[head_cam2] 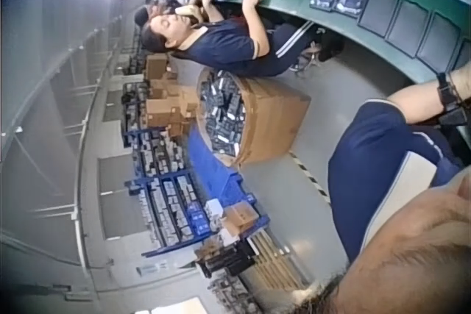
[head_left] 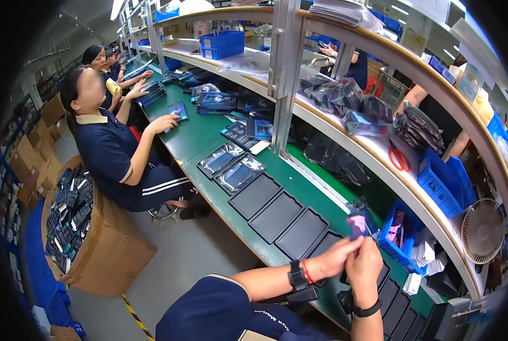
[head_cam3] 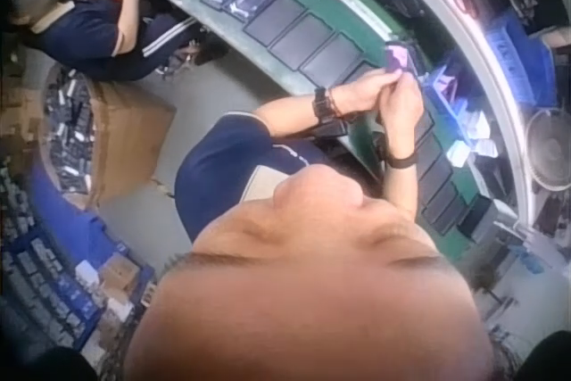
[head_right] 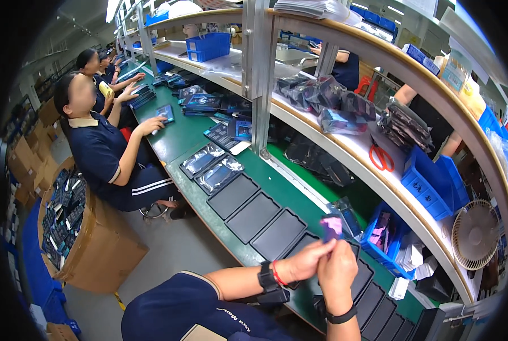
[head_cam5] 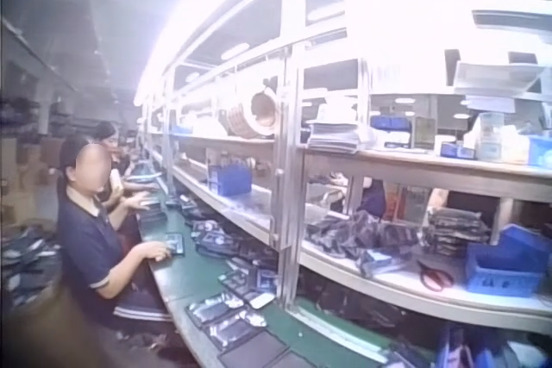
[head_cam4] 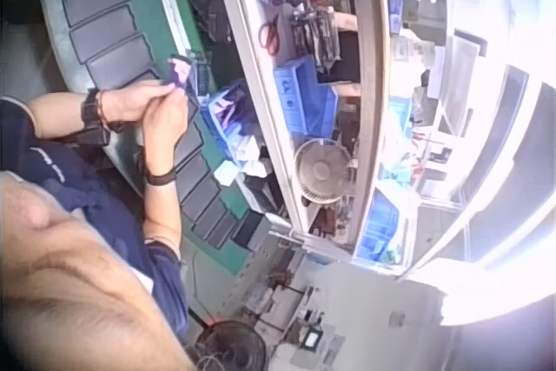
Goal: Sorting electronic components into bags and placing them into partitioned trays for assembly.
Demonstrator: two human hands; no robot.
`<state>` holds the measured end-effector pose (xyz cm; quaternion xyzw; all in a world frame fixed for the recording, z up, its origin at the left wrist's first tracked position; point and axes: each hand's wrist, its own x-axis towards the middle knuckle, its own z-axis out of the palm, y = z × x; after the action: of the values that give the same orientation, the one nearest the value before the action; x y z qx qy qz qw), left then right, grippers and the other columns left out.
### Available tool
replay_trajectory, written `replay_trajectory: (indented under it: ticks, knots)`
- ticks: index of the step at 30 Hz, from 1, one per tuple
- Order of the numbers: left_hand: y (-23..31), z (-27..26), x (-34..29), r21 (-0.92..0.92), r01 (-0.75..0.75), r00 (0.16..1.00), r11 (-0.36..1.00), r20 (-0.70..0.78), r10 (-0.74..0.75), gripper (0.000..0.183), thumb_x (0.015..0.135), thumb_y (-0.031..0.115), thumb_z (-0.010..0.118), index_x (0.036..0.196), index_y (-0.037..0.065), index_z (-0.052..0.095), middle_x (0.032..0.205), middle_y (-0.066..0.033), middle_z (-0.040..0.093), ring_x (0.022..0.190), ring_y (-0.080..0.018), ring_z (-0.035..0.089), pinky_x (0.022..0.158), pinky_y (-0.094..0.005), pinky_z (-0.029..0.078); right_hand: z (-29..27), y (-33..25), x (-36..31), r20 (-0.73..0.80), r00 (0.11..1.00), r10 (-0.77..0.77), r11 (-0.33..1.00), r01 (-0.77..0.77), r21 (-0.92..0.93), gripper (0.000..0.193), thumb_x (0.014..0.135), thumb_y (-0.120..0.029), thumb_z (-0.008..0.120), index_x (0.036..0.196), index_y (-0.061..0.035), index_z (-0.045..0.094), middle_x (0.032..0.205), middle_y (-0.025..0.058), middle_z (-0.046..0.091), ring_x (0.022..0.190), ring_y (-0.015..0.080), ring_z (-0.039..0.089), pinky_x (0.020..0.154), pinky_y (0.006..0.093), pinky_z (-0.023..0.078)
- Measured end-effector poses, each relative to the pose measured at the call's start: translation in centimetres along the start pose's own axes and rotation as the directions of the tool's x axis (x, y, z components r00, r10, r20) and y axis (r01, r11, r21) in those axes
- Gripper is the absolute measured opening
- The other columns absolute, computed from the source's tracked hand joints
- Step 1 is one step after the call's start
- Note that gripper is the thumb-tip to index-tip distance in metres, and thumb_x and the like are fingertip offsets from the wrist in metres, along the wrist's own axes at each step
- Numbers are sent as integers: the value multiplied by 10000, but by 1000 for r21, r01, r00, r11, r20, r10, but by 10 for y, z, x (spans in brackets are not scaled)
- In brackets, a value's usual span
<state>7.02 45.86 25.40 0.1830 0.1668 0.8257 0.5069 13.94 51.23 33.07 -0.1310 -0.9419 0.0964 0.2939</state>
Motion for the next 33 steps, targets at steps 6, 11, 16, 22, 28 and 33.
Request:
replay_trajectory:
  ticks: [6, 11, 16, 22, 28, 33]
  knots:
    - [73, -33, -56, 228, -103, 954, 968, -252, 161, 267, 912, 153, 556, 1145, 22, 545, 1012, -68, 622, 888, -174, 624, 765, -323, 531, 13, -19, 42, 316, 945, -89, 884, -71, 462, 326, 652, -222, 767, 813, -7, 582, 693, 120, 578, 627, 265, 583, 571, 354, 459]
    - [114, -38, -90, 516, -69, 887, 854, -359, 289, 265, 835, 38, 642, 1096, 35, 595, 969, -26, 627, 840, -118, 621, 716, -264, 537, 69, -44, 78, 345, 937, -45, 798, -174, 577, 315, 677, -209, 784, 839, -16, 596, 665, 59, 563, 583, 151, 553, 552, 291, 453]
    - [144, -66, -131, 516, -197, 804, 833, -402, 439, 336, 825, 34, 649, 1147, 30, 552, 953, -46, 632, 848, -156, 632, 769, -295, 526, 141, -62, 93, 593, 789, -162, 600, -399, 694, 236, 709, -94, 760, 700, -32, 533, 569, -18, 495, 547, 58, 452, 481, 260, 379]
    - [185, -87, -200, 528, -199, 635, 826, -572, 519, 265, 899, 107, 559, 1124, -29, 527, 854, -118, 650, 787, -224, 657, 703, -343, 548, 186, -112, 114, 671, 737, 84, 360, -650, 669, 343, 770, -19, 684, 1048, 73, 504, 630, 42, 534, 441, 105, 513, 331, 244, 413]
    - [183, -84, -197, 643, -54, 597, 764, -593, 541, 213, 823, 22, 640, 1022, -38, 594, 868, -126, 663, 792, -209, 662, 729, -340, 553, 196, -107, 104, 229, 973, -8, 865, -109, 491, 471, 728, -170, 769, 1095, 28, 549, 767, 68, 602, 570, 86, 549, 503, 237, 462]
    - [169, -89, -162, 763, 78, 710, 642, -494, 501, 220, 748, 14, 715, 957, -3, 648, 825, -32, 661, 742, -90, 610, 687, -240, 501, 168, -84, 84, 559, 802, -211, 575, -361, 734, 433, 731, -191, 781, 1067, -4, 583, 817, 7, 610, 592, 31, 465, 538, 183, 400]
